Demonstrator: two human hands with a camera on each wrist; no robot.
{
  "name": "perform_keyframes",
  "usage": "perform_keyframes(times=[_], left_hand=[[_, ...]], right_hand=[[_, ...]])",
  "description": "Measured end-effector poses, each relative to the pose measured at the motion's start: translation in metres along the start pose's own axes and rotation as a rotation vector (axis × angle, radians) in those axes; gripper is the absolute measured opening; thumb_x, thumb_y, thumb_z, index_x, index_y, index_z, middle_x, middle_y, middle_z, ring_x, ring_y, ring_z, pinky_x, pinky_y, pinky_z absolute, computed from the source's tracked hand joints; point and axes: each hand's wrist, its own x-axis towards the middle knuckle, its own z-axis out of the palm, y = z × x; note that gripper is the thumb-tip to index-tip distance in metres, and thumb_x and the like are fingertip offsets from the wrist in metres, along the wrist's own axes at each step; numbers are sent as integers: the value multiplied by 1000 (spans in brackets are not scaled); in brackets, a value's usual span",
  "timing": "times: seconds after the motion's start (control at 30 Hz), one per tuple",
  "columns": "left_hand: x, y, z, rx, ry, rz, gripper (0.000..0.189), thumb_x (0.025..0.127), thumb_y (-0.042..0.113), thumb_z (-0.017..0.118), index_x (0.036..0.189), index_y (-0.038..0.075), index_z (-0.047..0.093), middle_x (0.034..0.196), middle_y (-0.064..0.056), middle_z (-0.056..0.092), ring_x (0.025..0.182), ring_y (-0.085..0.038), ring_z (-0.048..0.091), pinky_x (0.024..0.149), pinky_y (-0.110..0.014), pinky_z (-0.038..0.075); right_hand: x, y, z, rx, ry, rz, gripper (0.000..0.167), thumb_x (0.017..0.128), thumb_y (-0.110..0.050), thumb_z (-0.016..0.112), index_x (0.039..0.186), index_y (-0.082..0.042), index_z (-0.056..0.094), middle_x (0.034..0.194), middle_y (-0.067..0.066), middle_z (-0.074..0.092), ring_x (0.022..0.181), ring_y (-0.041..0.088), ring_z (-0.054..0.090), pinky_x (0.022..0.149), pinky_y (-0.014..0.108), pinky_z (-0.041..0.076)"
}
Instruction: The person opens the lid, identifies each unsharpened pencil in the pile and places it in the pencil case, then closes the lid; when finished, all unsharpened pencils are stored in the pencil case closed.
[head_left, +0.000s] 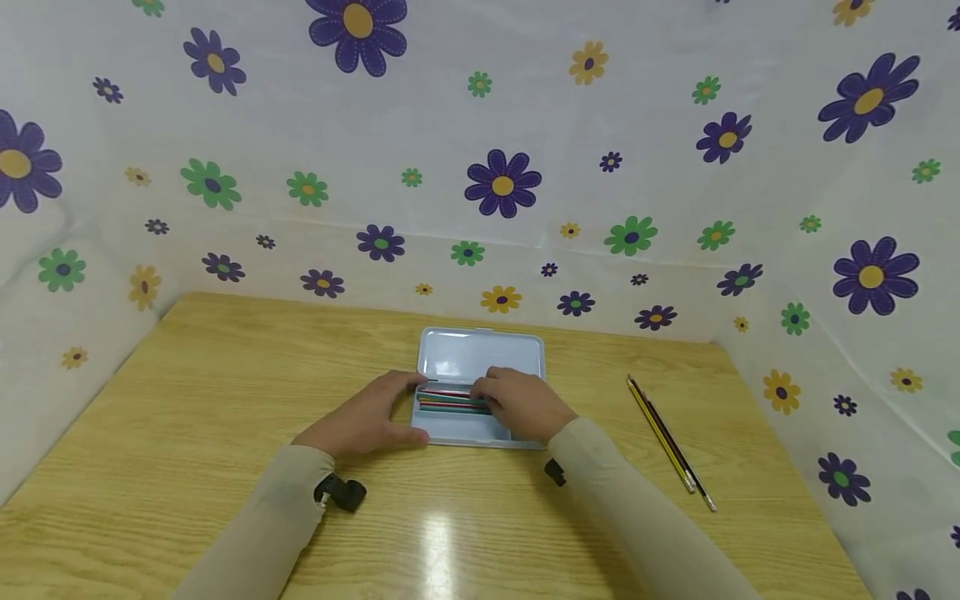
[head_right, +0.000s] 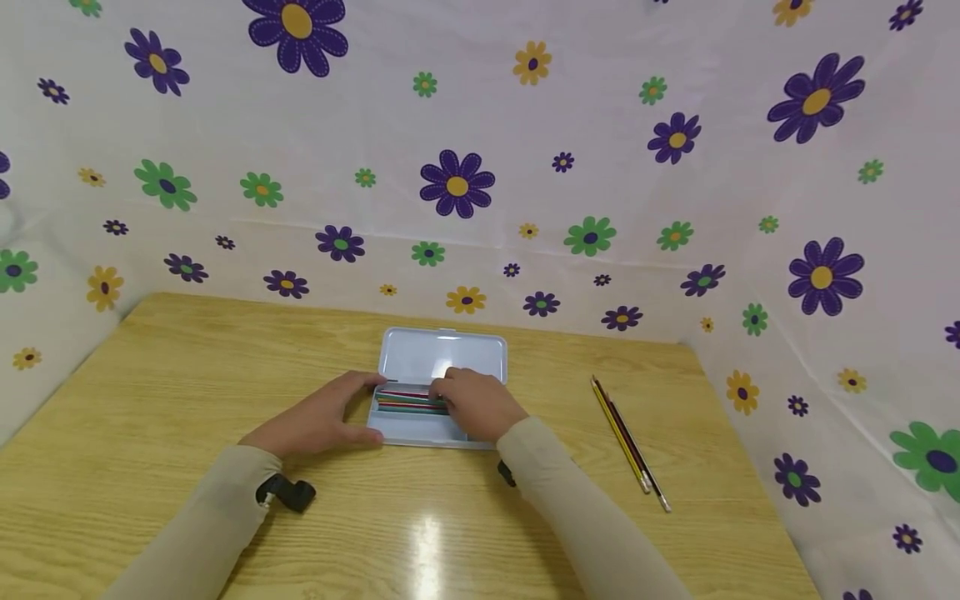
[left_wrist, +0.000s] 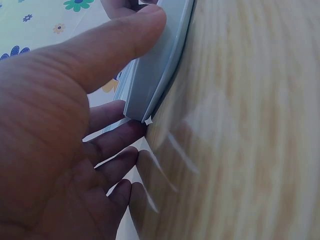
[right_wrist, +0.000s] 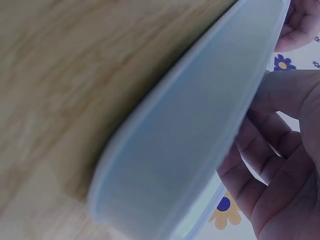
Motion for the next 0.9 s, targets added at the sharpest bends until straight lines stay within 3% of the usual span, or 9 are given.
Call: perform_keyframes(times=[0.7,0.9], left_hand=[[0,-5,-2,4,-1,5,96,79,56,86,155,16,43,160,-7,42,150,-30,35,124,-53,29],[-2,-5,-2,3,3,1,95,79,54,86,155,16,43,160,-7,42,151,-30,34,124,-52,28]], right_hand=[[-5,0,0,-3,57,-40,22,100,-11,67,119,-17,76,107,-4,70,92,9,61,87,30,58],[-13,3,0,33,95,-15,20,100,-9,67,115,-17,77,106,-6,70,92,7,61,87,29,57]])
